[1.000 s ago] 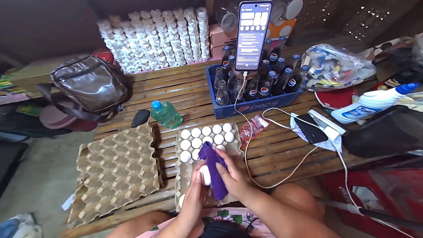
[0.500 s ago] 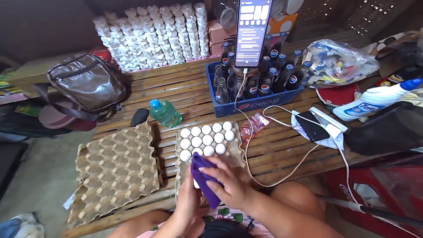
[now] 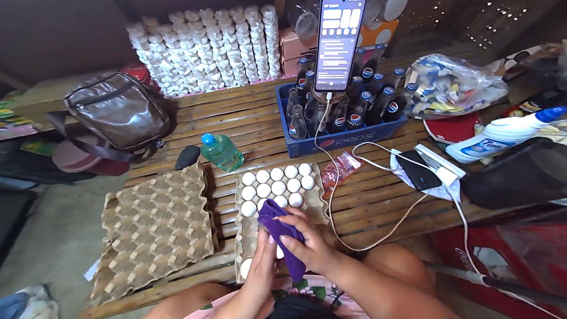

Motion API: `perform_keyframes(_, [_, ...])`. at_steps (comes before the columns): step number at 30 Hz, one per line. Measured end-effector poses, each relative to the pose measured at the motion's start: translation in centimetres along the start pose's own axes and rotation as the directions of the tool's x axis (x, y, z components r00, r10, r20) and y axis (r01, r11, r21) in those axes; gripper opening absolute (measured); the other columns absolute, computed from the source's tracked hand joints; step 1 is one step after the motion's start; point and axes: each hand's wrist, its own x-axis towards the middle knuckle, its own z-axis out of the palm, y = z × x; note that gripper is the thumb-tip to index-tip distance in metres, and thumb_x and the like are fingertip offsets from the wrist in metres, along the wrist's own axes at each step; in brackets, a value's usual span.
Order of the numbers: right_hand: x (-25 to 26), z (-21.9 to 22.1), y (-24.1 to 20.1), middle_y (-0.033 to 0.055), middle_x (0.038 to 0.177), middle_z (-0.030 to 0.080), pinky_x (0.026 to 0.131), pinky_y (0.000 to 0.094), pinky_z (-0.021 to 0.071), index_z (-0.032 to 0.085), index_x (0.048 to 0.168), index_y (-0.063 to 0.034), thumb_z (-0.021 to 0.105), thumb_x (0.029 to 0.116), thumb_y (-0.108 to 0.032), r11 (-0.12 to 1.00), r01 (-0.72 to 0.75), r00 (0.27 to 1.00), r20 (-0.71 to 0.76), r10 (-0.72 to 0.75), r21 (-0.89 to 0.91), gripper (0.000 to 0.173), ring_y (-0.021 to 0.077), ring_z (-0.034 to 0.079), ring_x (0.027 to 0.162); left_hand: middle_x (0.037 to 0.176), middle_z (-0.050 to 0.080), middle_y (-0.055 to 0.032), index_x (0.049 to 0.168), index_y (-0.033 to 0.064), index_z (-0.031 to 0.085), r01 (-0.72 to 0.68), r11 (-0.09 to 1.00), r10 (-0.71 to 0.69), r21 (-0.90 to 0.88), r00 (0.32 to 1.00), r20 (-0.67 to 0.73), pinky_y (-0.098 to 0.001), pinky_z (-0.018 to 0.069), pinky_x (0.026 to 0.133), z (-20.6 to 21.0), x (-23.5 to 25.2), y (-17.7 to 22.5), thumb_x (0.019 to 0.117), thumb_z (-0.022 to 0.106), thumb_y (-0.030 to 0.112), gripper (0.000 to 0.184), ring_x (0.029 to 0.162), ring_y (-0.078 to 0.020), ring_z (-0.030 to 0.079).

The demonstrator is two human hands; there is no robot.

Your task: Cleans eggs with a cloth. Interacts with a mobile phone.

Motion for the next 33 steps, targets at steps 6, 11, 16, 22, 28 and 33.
perform_keyframes(6, [-0.5, 1.0, -0.3, 0.0183, 0.145, 0.053, 0.115, 0.0496, 0.0408, 0.067, 0.127, -0.0272, 0.056, 0.1028, -0.036, 0.911, 0.242, 0.969, 0.122, -0.213, -0.334, 0.028, 0.0323, 0.047, 0.139, 0.1, 0.072, -0.0001, 0.121, 0.0071, 0.056, 0.098, 0.975, -0.145, -0.201, 0.962, -0.233, -0.0322, 0.0583, 0.087, 0.4, -0.2, 0.5, 0.1062, 0.031, 0.028, 0.036, 0.095, -0.0097, 0.069])
perform_keyframes(11, [-0.7, 1.2, 0.0, 0.0169, 0.147, 0.052, 0.115, 0.0501, 0.0394, 0.066, 0.128, -0.0313, 0.055, 0.1028, -0.036, 0.862, 0.313, 0.949, 0.176, -0.263, -0.399, 0.028, 0.035, 0.043, 0.141, 0.091, 0.073, -0.0016, 0.107, 0.0085, 0.06, 0.121, 0.946, -0.203, -0.299, 0.944, -0.26, -0.0317, 0.0595, 0.081, 0.6, -0.3, 1.0, 0.0977, 0.034, 0.01, 0.028, 0.087, -0.0098, 0.071])
perform_keyframes(16, [-0.4, 0.9, 0.1, 0.0165, 0.147, 0.051, 0.117, 0.0478, 0.0389, 0.066, 0.128, -0.0294, 0.055, 0.1036, -0.039, 0.897, 0.306, 0.952, 0.119, -0.282, -0.321, 0.028, 0.0309, 0.044, 0.141, 0.104, 0.073, 0.006, 0.116, 0.0183, 0.064, -0.02, 0.984, -0.004, -0.177, 0.991, -0.135, -0.0296, 0.0553, 0.093, -0.2, -0.5, -0.4, 0.1079, 0.034, 0.037, 0.036, 0.101, -0.0052, 0.067])
perform_keyframes(22, [-0.3, 0.3, -0.1, 0.0145, 0.142, 0.055, 0.111, 0.0383, 0.0453, 0.067, 0.128, -0.0197, 0.055, 0.1038, -0.036, 0.988, 0.112, 0.994, 0.006, -0.112, -0.109, 0.031, 0.0202, 0.051, 0.134, 0.136, 0.057, 0.0, 0.152, 0.0024, 0.023, 0.001, 0.998, -0.002, -0.071, 1.0, -0.011, -0.0289, 0.0532, 0.1, -0.3, -0.7, -1.0, 0.1046, 0.037, 0.058, 0.075, 0.119, -0.0057, 0.06])
perform_keyframes(28, [0.1, -0.2, -0.7, 0.017, 0.133, 0.061, 0.11, 0.0331, 0.0446, 0.067, 0.128, -0.0029, 0.055, 0.1029, -0.026, 0.997, -0.048, 0.997, -0.049, 0.051, 0.067, 0.036, 0.016, 0.054, 0.129, 0.118, 0.061, 0.0042, 0.132, 0.0141, 0.043, -0.053, 0.996, 0.057, -0.069, 0.996, 0.067, -0.0246, 0.0572, 0.081, 0.1, -0.5, -0.6, 0.1027, 0.045, 0.057, 0.052, 0.099, -0.0036, 0.064])
perform_keyframes(33, [0.1, -0.2, -0.8, 0.0174, 0.133, 0.06, 0.111, 0.0322, 0.0432, 0.067, 0.128, -0.0015, 0.055, 0.1024, -0.024, 0.995, -0.065, 0.996, -0.062, 0.07, 0.078, 0.036, 0.0156, 0.053, 0.129, 0.113, 0.063, 0.0063, 0.128, 0.0183, 0.047, -0.067, 0.989, 0.08, -0.128, 0.992, 0.096, -0.0233, 0.0565, 0.082, 0.0, -0.4, -0.5, 0.1042, 0.046, 0.052, 0.042, 0.097, -0.0029, 0.064])
